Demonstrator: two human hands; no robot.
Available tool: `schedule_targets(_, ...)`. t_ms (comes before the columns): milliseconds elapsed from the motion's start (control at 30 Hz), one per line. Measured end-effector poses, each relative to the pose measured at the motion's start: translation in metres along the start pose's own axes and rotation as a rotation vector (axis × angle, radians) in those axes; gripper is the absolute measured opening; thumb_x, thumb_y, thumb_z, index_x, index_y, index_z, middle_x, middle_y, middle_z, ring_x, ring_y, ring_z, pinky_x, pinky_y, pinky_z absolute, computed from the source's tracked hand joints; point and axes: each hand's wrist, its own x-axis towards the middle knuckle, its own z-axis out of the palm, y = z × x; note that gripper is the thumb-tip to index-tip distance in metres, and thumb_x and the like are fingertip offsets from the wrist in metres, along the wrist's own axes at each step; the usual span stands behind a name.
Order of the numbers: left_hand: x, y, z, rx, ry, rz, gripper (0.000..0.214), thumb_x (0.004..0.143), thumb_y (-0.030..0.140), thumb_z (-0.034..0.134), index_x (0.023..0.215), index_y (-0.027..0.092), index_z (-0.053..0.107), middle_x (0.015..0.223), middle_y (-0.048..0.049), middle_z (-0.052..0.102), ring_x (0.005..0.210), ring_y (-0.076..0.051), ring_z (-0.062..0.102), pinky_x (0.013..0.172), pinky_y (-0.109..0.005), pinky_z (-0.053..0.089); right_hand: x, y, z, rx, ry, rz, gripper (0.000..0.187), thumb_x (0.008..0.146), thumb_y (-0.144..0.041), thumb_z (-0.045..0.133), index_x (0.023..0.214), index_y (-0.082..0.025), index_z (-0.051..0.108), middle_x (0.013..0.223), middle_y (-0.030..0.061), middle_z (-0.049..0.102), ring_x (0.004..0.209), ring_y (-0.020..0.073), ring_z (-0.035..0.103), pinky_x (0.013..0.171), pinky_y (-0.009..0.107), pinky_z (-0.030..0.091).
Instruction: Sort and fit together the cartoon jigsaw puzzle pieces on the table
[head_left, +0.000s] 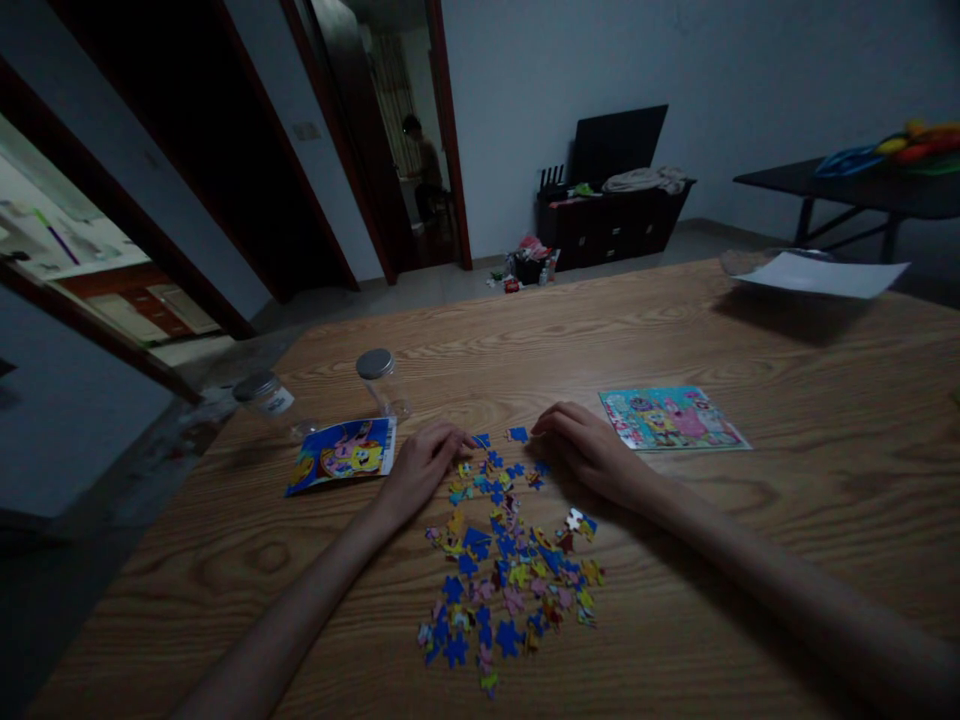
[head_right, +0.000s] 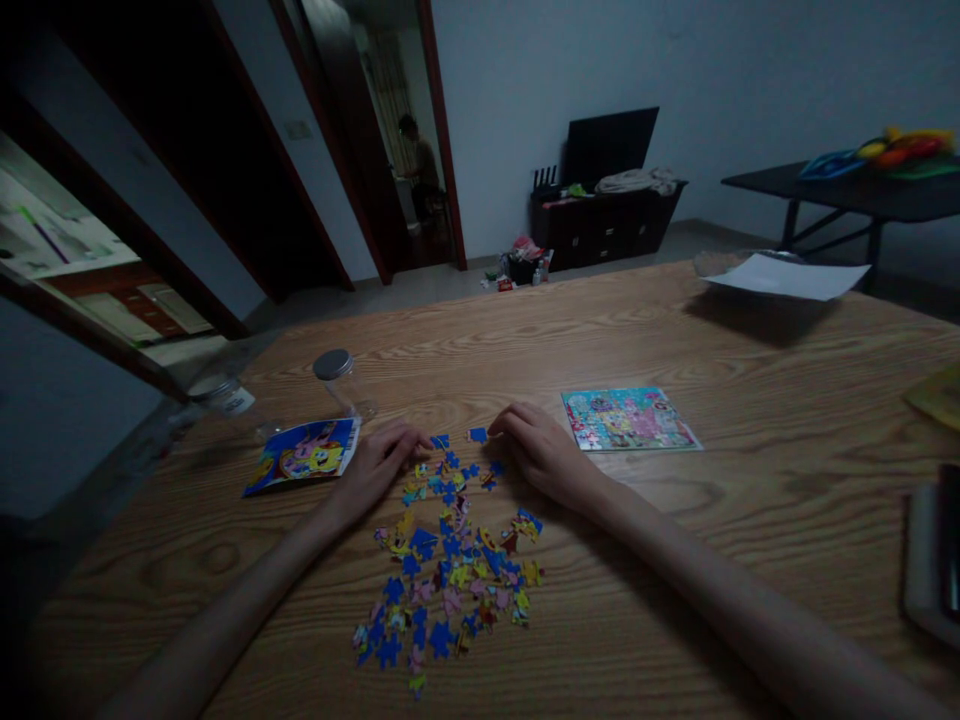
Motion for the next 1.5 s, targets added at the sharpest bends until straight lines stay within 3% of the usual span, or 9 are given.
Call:
schedule_targets(167, -0.005, -0.002, 0.000, -0.029, 0.039, -0.081, 0.067, 0.112, 0.059, 0.026, 0.076, 0.019, 0.066, 0.068, -0.0020, 0.065, 0.062, -0.017, 0.061, 0.063, -0.027, 0.047, 0.001, -0.004, 0.000, -0.064, -0.028, -0.047, 0.028, 0.097, -0.003, 0.043, 0.082, -0.023, 0.056, 0.090, 0.0079, 0.063, 0.086, 0.0240, 0.053, 0.074, 0.036, 0.046)
schedule_targets(333, -0.009, 0.001, -0.002, -0.013, 0.014, -0.101, 0.071, 0.111, 0.061, 0.025, 0.058, 0.022, 0.051, 0.054, 0.0008, 0.054, 0.055, -0.016, 0.055, 0.063, -0.029, 0.042, -0.001, -0.009, 0.003, -0.142, -0.097, -0.124, 0.027, 0.093, -0.004, 0.045, 0.077, -0.023, 0.055, 0.082, 0.0069, 0.060, 0.078, 0.0238, 0.046, 0.070, 0.037, 0.039)
schedule_targets(733, -0.016, 0.007, -0.003, 0.046, -0.105, -0.028, 0.074, 0.111, 0.063, 0.021, 0.062, 0.021, 0.058, 0.058, -0.0008, 0.061, 0.057, -0.017, 0.058, 0.067, -0.030, 0.041, -0.002, -0.007, 0.005, -0.175, -0.156, -0.152, 0.026, 0.094, -0.004, 0.044, 0.081, -0.022, 0.057, 0.081, 0.0056, 0.058, 0.076, 0.0218, 0.046, 0.068, 0.034, 0.035)
schedule_targets(1167, -0.014, 0.006, -0.003, 0.037, -0.134, -0.054, 0.067, 0.112, 0.049, 0.023, 0.063, 0.020, 0.059, 0.060, -0.0002, 0.061, 0.057, -0.015, 0.058, 0.067, -0.028, 0.043, -0.001, -0.008, 0.004, -0.143, -0.158, -0.176, 0.027, 0.093, -0.003, 0.044, 0.077, -0.021, 0.056, 0.077, 0.0052, 0.057, 0.074, 0.0208, 0.046, 0.066, 0.034, 0.035)
schedule_targets(1233, -0.014, 0.012, -0.005, 0.042, -0.183, -0.042, 0.063, 0.111, 0.048, 0.031, 0.063, 0.019, 0.060, 0.060, 0.0003, 0.060, 0.057, -0.015, 0.057, 0.063, -0.027, 0.040, 0.000, -0.008, 0.004, -0.142, -0.160, -0.173, 0.027, 0.093, -0.003, 0.045, 0.077, -0.021, 0.057, 0.078, 0.0051, 0.058, 0.074, 0.0208, 0.046, 0.066, 0.034, 0.035)
schedule_targets(1333, -0.016, 0.029, -0.015, 0.067, -0.369, -0.022, 0.038, 0.099, 0.045, 0.062, 0.073, 0.020, 0.071, 0.059, 0.0040, 0.058, 0.053, -0.013, 0.053, 0.054, -0.025, 0.032, -0.001, -0.007, 0.005, -0.136, -0.160, -0.169, 0.025, 0.094, -0.003, 0.047, 0.079, -0.021, 0.059, 0.078, 0.0046, 0.057, 0.073, 0.0202, 0.046, 0.065, 0.033, 0.035)
schedule_targets(1400, -0.020, 0.044, -0.024, 0.133, -0.574, -0.040, 0.016, 0.096, 0.038, 0.069, 0.093, 0.024, 0.077, 0.067, 0.0049, 0.062, 0.057, -0.012, 0.055, 0.055, -0.024, 0.032, -0.001, -0.007, 0.006, -0.132, -0.155, -0.166, 0.025, 0.095, -0.005, 0.048, 0.079, -0.021, 0.060, 0.078, 0.0044, 0.057, 0.073, 0.0200, 0.045, 0.065, 0.033, 0.035)
schedule_targets(1500, -0.027, 0.062, -0.033, 0.183, -0.662, -0.091, 0.013, 0.093, 0.027, 0.071, 0.105, 0.028, 0.077, 0.072, 0.0048, 0.065, 0.063, -0.014, 0.059, 0.060, -0.025, 0.033, -0.002, -0.006, 0.007, -0.130, -0.146, -0.162, 0.025, 0.096, -0.006, 0.049, 0.078, -0.021, 0.059, 0.078, 0.0045, 0.057, 0.073, 0.0200, 0.046, 0.065, 0.033, 0.035)
